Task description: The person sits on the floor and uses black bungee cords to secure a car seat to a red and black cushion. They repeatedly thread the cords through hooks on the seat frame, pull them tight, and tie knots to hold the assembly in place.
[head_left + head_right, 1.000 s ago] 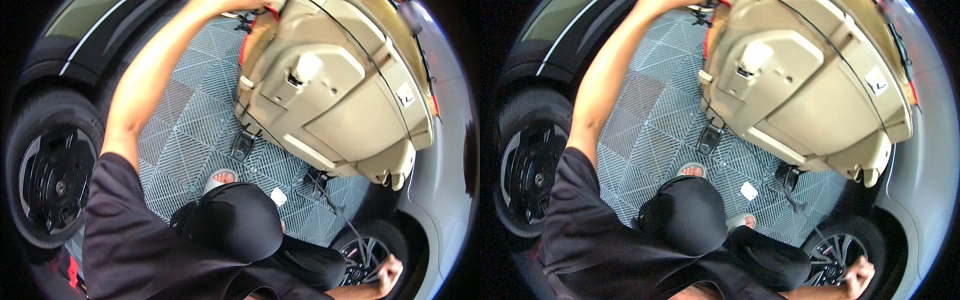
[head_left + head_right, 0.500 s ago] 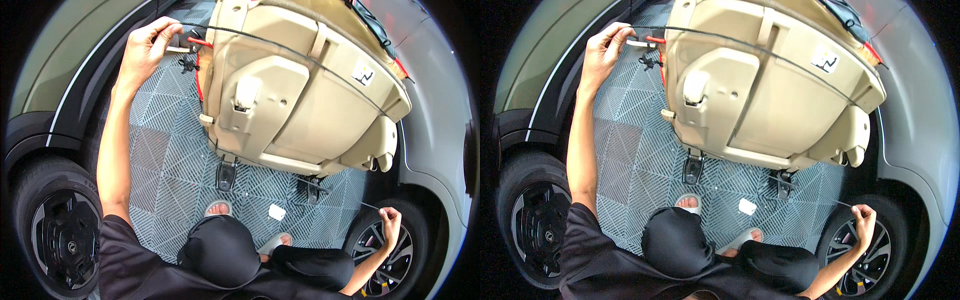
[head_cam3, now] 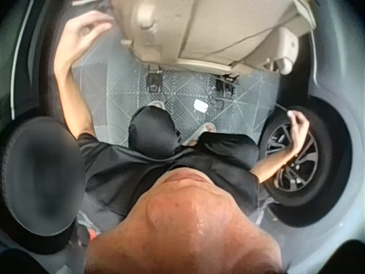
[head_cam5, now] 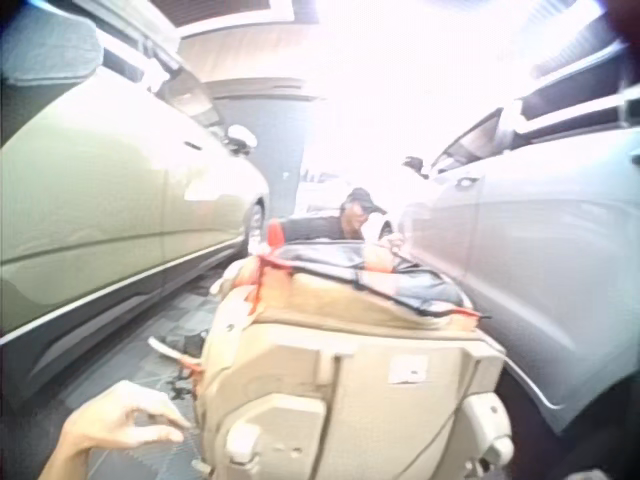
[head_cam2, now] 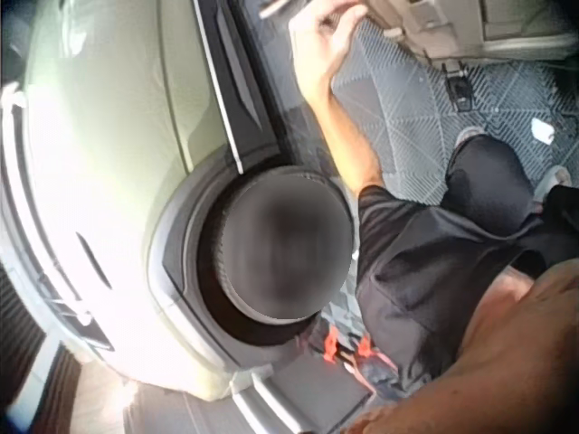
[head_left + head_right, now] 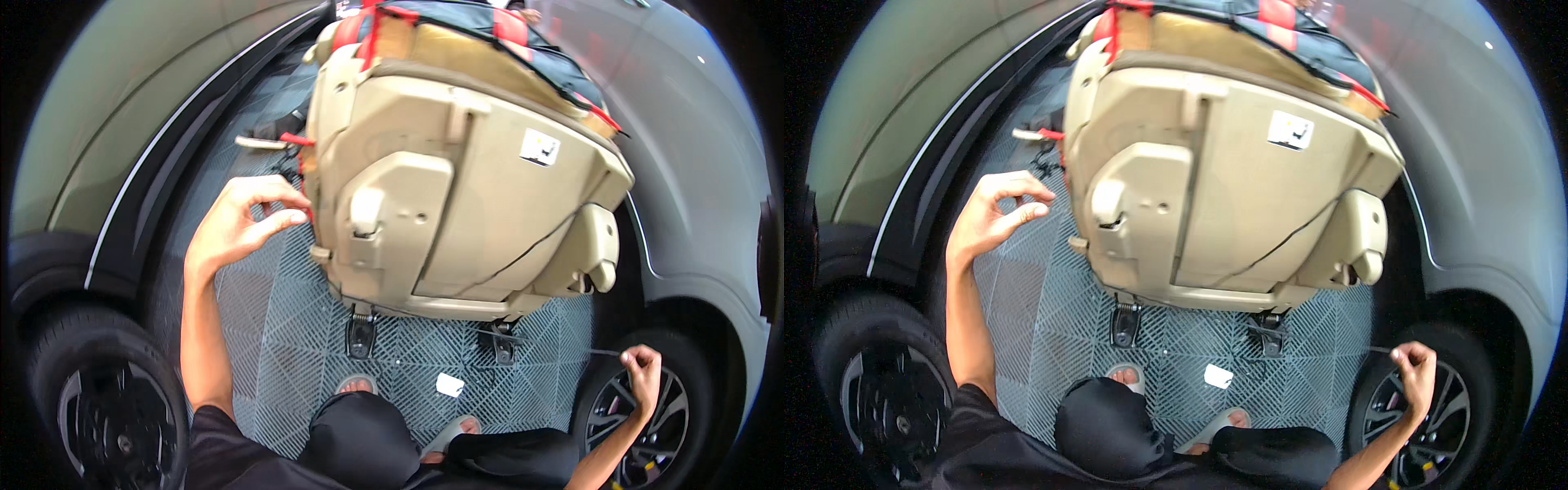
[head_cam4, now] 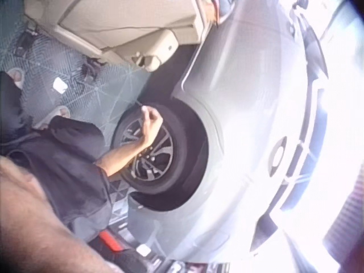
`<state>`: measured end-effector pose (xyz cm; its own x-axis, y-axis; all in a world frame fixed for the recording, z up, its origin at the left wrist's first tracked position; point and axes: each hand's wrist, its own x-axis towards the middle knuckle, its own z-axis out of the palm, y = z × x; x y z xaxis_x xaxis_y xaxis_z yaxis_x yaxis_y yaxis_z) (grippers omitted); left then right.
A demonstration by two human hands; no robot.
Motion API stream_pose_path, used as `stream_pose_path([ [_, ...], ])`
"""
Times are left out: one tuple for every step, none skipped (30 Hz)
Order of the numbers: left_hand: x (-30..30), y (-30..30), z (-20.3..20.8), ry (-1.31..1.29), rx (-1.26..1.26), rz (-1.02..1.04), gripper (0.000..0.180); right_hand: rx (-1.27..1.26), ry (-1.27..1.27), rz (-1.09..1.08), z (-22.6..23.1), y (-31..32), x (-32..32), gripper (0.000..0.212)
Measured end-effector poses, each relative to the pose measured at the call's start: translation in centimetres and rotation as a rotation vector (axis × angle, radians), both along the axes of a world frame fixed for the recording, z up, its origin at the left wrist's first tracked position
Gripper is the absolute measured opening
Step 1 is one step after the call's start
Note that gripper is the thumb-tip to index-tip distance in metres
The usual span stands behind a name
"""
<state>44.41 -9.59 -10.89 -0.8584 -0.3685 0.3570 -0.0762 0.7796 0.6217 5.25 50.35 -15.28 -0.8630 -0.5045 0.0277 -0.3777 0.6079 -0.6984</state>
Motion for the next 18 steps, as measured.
stream_pose_path([
  [-1.0, 0.2, -0.2, 0.049, -0.001, -0.006, 0.018, 0.025, 0.057, -0.014, 1.1, -0.4, 0.5, 0.020],
  [-1.8, 0.5, -0.2, 0.094, -0.004, -0.007, 0.016, 0.047, 0.110, -0.023, 2.2, -0.9, 0.9, 0.020],
  [-2.5, 0.8, -0.1, 0.135, -0.004, -0.001, 0.015, 0.044, 0.148, -0.036, 3.0, -1.3, 1.0, 0.021],
  [-3.6, 1.4, 0.4, 0.162, -0.022, -0.029, 0.014, -0.033, 0.188, 0.001, 3.8, -1.8, 1.2, 0.022],
  [-4.8, 2.6, 1.0, 0.178, -0.037, -0.054, 0.014, -0.023, 0.269, 0.035, 4.4, -2.0, 1.1, 0.022],
  [-5.9, 3.9, 1.5, 0.189, -0.046, -0.079, 0.013, -0.054, 0.324, 0.046, 5.0, -2.3, 1.3, 0.021],
  [-7.0, 4.9, 1.8, 0.225, -0.129, -0.105, 0.014, -0.073, 0.333, 0.053, 6.0, -3.0, 1.9, 0.018],
  [-8.7, 5.3, 1.1, 0.269, -0.192, -0.140, 0.015, -0.063, 0.344, 0.079, 6.8, -3.4, 2.5, 0.016],
  [-9.4, 5.3, 1.0, 0.321, -0.262, -0.154, 0.016, -0.063, 0.370, 0.101, 7.7, -3.8, 2.9, 0.014],
  [-10.2, 5.3, 1.0, 0.374, -0.333, -0.165, 0.017, -0.063, 0.396, 0.127, 8.6, -4.0, 3.4, 0.012],
  [-10.7, 5.2, 0.7, 0.396, -0.375, -0.142, 0.019, -0.029, 0.490, 0.133, 9.3, -4.4, 4.4, 0.010],
  [-11.0, 5.0, 0.8, 0.418, -0.450, -0.118, 0.017, -0.012, 0.578, 0.160, 9.8, -5.0, 4.8, 0.009],
  [-11.3, 4.8, 0.8, 0.468, -0.435, -0.097, 0.017, 0.020, 0.606, 0.196, 10.3, -4.2, 5.0, 0.006],
  [-11.3, 4.5, 0.5, 0.522, -0.421, -0.076, 0.017, -0.013, 0.605, 0.194, 10.5, -3.6, 5.4, 0.004],
  [-10.8, 4.4, 0.3, 0.535, -0.355, -0.007, 0.018, -0.020, 0.607, 0.203, 10.5, -3.0, 5.6, 0.004],
  [-10.6, 4.3, 0.0, 0.548, -0.297, 0.056, 0.018, -0.033, 0.608, 0.204, 10.0, -2.1, 5.4, 0.004],
  [-9.9, 3.8, -0.4, 0.575, -0.284, 0.091, 0.020, -0.009, 0.594, 0.194, 9.8, -1.8, 5.2, 0.003],
  [-9.2, 3.6, -1.0, 0.549, -0.216, 0.150, 0.020, 0.021, 0.588, 0.178, 9.6, -1.4, 4.9, 0.003],
])
